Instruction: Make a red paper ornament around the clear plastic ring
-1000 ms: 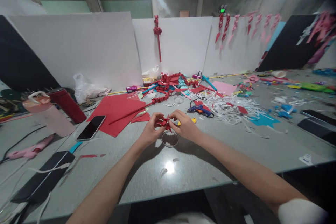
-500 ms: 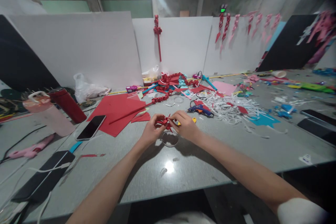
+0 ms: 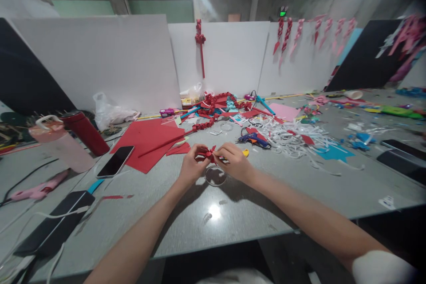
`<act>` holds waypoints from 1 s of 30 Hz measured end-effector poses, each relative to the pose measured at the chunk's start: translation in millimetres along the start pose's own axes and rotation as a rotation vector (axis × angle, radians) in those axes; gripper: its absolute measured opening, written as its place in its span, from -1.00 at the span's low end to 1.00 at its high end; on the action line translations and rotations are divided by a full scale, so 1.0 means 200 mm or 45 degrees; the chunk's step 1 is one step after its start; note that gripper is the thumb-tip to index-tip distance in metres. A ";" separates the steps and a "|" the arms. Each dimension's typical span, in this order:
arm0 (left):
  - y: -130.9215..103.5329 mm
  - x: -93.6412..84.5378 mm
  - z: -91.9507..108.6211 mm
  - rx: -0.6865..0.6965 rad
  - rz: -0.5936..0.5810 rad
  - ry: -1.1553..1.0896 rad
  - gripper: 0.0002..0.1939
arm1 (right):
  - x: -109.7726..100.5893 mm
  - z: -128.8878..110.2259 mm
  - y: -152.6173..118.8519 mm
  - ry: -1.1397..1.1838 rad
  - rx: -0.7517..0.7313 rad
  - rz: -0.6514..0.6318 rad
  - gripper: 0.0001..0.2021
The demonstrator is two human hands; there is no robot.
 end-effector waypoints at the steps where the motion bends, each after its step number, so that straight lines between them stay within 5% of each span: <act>1: 0.00 0.00 0.00 0.003 0.013 0.008 -0.72 | 0.00 0.00 0.00 0.004 0.002 -0.001 -0.86; 23: 0.00 0.00 0.00 0.023 0.116 0.004 -0.70 | 0.02 0.02 -0.01 0.167 0.040 0.006 -0.92; 30: 0.01 -0.03 0.03 -0.008 0.066 -0.135 -0.62 | -0.08 0.07 0.02 0.376 0.044 -0.012 -0.90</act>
Point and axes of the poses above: each hand's wrist, its own y-axis towards the middle knuckle, its own x-axis out of the palm, z = x × y, the point moved 1 cm from there along y, towards the middle knuckle, and after that the axes turned 13 degrees about -z, right-handed, at the moved point
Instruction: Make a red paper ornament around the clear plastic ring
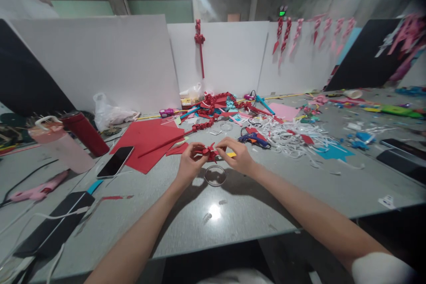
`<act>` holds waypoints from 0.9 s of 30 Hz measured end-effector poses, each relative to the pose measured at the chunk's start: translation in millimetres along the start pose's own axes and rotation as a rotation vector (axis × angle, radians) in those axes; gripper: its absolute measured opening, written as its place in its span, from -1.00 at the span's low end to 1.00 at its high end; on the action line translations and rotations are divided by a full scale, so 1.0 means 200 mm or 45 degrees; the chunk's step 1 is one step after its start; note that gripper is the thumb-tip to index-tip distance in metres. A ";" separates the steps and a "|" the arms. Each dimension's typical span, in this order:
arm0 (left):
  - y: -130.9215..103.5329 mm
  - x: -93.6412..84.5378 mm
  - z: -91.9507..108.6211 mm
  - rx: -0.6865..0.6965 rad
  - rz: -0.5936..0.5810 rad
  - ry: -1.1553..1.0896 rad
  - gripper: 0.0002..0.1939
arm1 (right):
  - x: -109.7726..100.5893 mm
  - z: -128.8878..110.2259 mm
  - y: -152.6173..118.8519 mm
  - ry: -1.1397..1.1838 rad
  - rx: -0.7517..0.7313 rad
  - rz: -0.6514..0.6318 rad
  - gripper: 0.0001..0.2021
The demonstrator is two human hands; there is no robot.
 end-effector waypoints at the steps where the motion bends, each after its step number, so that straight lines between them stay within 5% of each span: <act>1: 0.00 0.00 0.00 -0.013 -0.031 -0.025 -0.62 | -0.02 0.01 0.00 -0.004 0.024 0.027 -0.88; 5: 0.01 -0.02 -0.01 -0.049 -0.182 -0.081 -0.59 | -0.05 0.06 0.01 -0.029 -0.039 -0.147 -0.79; 10: 0.00 -0.03 -0.03 -0.105 -0.296 -0.133 -0.47 | -0.04 0.08 0.01 0.007 -0.114 -0.116 -0.96; 14: 0.01 -0.06 0.00 0.022 -0.320 -0.155 -0.22 | -0.03 0.06 0.01 -0.084 -0.143 -0.107 -0.96; 16: 0.02 -0.09 0.01 0.088 -0.186 -0.022 -0.28 | -0.02 0.06 0.00 -0.144 -0.138 -0.075 -0.93; 20: 0.03 -0.10 0.01 0.061 0.119 0.305 -0.69 | 0.03 0.05 -0.01 -0.231 -0.138 -0.007 -0.87; 27: 0.01 -0.02 0.00 0.048 -0.059 0.356 -0.72 | 0.10 0.03 -0.03 -0.267 -0.059 -0.011 -0.87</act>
Point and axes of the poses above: each hand's wrist, its own y-axis towards the middle knuckle, its own x-axis out of the palm, z = x × y, the point moved 1 cm from there along y, towards the middle knuckle, and after that the axes turned 13 degrees about -z, right-handed, at the moved point
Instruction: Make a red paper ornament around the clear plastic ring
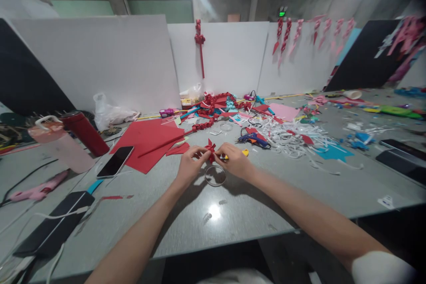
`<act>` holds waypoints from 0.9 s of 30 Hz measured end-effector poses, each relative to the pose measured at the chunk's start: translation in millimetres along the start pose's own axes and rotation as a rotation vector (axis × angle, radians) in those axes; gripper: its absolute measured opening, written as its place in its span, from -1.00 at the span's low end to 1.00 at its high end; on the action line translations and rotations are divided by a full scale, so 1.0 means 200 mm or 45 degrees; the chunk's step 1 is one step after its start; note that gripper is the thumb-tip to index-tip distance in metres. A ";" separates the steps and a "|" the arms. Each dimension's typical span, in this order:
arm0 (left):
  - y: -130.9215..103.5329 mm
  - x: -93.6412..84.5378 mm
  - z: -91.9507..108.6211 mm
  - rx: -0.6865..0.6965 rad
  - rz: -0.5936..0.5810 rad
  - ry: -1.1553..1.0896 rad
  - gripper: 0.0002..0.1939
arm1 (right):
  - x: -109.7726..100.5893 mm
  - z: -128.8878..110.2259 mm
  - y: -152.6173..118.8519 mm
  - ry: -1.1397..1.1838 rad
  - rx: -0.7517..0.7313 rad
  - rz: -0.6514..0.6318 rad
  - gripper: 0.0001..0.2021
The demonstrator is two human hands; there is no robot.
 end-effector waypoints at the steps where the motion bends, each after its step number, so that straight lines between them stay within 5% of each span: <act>1: 0.00 0.01 0.00 0.000 0.007 -0.001 -0.73 | 0.01 0.00 0.00 0.004 0.004 -0.005 -0.87; 27: 0.01 0.01 -0.05 -0.270 -0.006 -0.352 -0.56 | 0.02 0.03 -0.01 0.005 0.036 -0.125 -0.83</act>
Point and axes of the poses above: each hand's wrist, its own y-axis towards the middle knuckle, its own x-axis out of the palm, z = x × y, the point moved 1 cm from there along y, towards the middle knuckle, and after that the axes turned 13 degrees about -z, right-handed, at the moved point
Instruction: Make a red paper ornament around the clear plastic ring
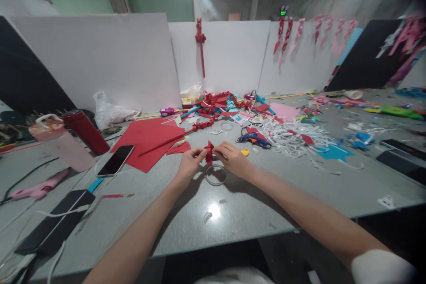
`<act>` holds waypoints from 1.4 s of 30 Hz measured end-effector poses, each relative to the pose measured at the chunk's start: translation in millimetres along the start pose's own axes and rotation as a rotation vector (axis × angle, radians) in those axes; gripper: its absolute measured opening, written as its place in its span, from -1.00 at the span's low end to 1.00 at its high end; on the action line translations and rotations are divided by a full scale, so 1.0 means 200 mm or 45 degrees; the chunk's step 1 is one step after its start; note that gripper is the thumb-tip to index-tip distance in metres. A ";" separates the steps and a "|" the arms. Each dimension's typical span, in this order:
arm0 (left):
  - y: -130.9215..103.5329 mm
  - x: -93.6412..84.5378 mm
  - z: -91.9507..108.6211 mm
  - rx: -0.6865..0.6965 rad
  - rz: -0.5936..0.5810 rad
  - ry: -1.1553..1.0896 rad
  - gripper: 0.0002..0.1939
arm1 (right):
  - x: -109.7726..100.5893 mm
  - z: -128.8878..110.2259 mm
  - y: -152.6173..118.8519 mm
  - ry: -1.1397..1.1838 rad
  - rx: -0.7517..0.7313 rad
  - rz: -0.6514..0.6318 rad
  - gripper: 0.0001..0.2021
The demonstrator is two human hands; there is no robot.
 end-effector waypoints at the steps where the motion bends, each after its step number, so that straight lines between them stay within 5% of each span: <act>1: 0.00 0.00 0.00 -0.009 0.007 -0.012 -0.56 | 0.00 0.00 0.00 0.009 -0.001 -0.002 -0.83; 29: 0.00 -0.03 0.00 -0.059 -0.016 0.021 -0.55 | -0.02 0.01 0.01 0.014 -0.055 -0.025 -0.78; 37: 0.00 -0.04 0.03 0.010 0.037 0.112 -0.49 | -0.05 0.05 0.01 0.189 0.013 0.046 -0.83; 42: 0.02 -0.06 0.03 0.085 0.135 0.120 -0.52 | -0.07 0.09 0.00 0.384 0.052 -0.047 -0.84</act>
Point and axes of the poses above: each hand's wrist, its own y-axis towards the middle knuckle, its own x-axis out of the palm, z = x × y, the point moved 1 cm from there along y, towards the middle knuckle, and after that the axes turned 13 degrees about -z, right-handed, at the moved point
